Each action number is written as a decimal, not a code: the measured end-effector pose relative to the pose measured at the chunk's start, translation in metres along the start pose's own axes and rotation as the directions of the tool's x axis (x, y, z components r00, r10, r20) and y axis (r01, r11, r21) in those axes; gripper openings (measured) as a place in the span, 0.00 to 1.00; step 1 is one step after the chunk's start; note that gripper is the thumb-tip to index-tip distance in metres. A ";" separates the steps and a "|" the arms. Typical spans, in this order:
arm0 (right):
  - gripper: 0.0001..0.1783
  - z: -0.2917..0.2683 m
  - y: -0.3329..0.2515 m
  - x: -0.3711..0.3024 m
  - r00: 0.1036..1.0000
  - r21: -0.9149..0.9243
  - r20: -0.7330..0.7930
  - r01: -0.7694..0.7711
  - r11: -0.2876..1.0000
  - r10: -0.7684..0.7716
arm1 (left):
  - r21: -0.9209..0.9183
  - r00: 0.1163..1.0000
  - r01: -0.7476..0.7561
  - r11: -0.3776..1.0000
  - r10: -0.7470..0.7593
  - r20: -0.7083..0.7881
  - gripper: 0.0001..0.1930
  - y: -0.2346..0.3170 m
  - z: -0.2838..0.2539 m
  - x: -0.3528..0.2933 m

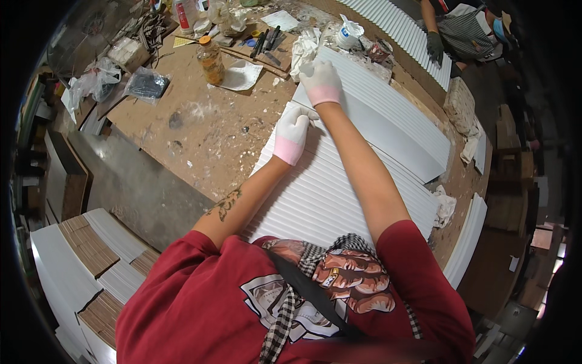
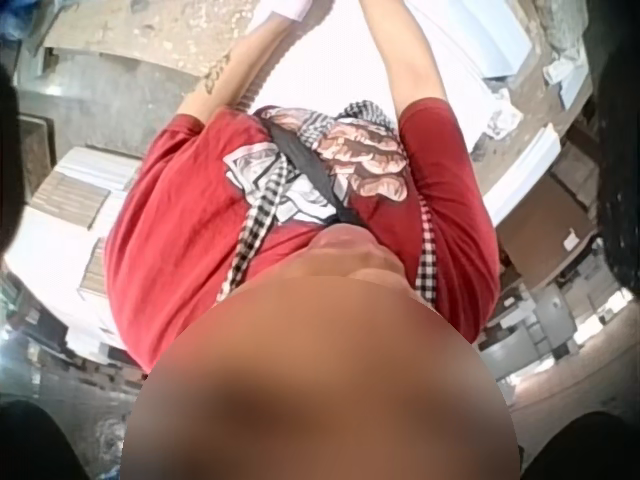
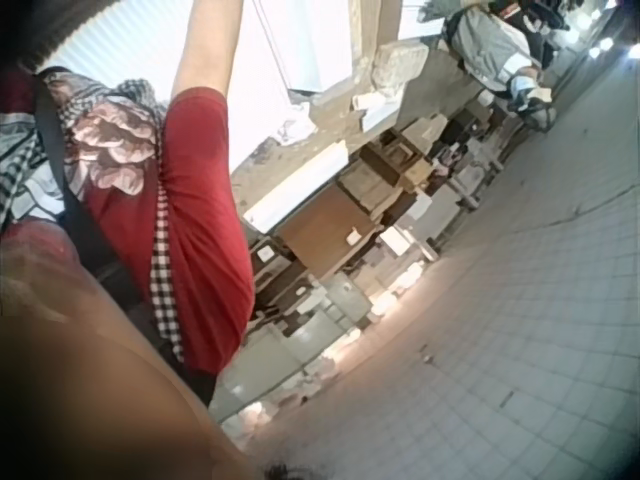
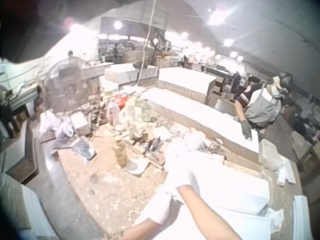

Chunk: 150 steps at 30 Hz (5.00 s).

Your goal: The person sands the edges of white ribbed panels using a sanding block. They repeatedly rub the block along the panel edges and occasionally wipe the surface with a cloth.

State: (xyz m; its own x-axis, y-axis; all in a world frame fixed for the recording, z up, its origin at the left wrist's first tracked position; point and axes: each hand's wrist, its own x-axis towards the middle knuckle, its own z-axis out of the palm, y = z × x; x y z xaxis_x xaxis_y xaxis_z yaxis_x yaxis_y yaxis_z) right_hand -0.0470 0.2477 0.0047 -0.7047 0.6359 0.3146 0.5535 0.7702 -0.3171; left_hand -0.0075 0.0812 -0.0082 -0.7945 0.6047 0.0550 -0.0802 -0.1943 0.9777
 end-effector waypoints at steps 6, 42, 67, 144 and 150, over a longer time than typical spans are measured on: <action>0.20 -0.020 0.054 -0.037 0.983 0.045 -0.112 -0.143 0.989 0.147 | -0.104 0.998 0.050 0.993 -0.046 0.039 0.12 -0.001 -0.001 -0.002; 0.27 -0.128 0.345 -0.159 0.758 0.125 -0.355 -0.540 0.832 0.546 | 0.041 0.998 0.040 0.998 -0.041 0.044 0.12 -0.003 0.001 0.000; 0.32 -0.178 0.446 -0.193 0.609 0.375 -0.165 -0.689 0.621 0.776 | 0.148 0.995 0.053 0.988 -0.064 0.076 0.12 0.006 0.007 -0.003; 0.27 -0.143 0.239 -0.210 0.623 0.423 -0.324 -0.578 0.698 0.712 | 0.736 0.740 -0.672 0.082 0.077 0.668 0.34 -0.030 0.084 0.078; 0.27 -0.133 0.248 -0.209 0.636 0.584 -0.242 -0.507 0.634 0.732 | 0.756 0.754 -0.655 0.017 0.088 0.651 0.35 -0.024 0.085 0.076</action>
State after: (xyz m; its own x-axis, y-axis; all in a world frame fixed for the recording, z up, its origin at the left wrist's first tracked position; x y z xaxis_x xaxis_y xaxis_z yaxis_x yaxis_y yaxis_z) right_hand 0.2967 0.3120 -0.0209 0.0642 0.9807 0.1845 0.4492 0.1367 -0.8829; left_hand -0.0147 0.1969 -0.0098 -0.2142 0.9417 0.2593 0.9736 0.1845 0.1343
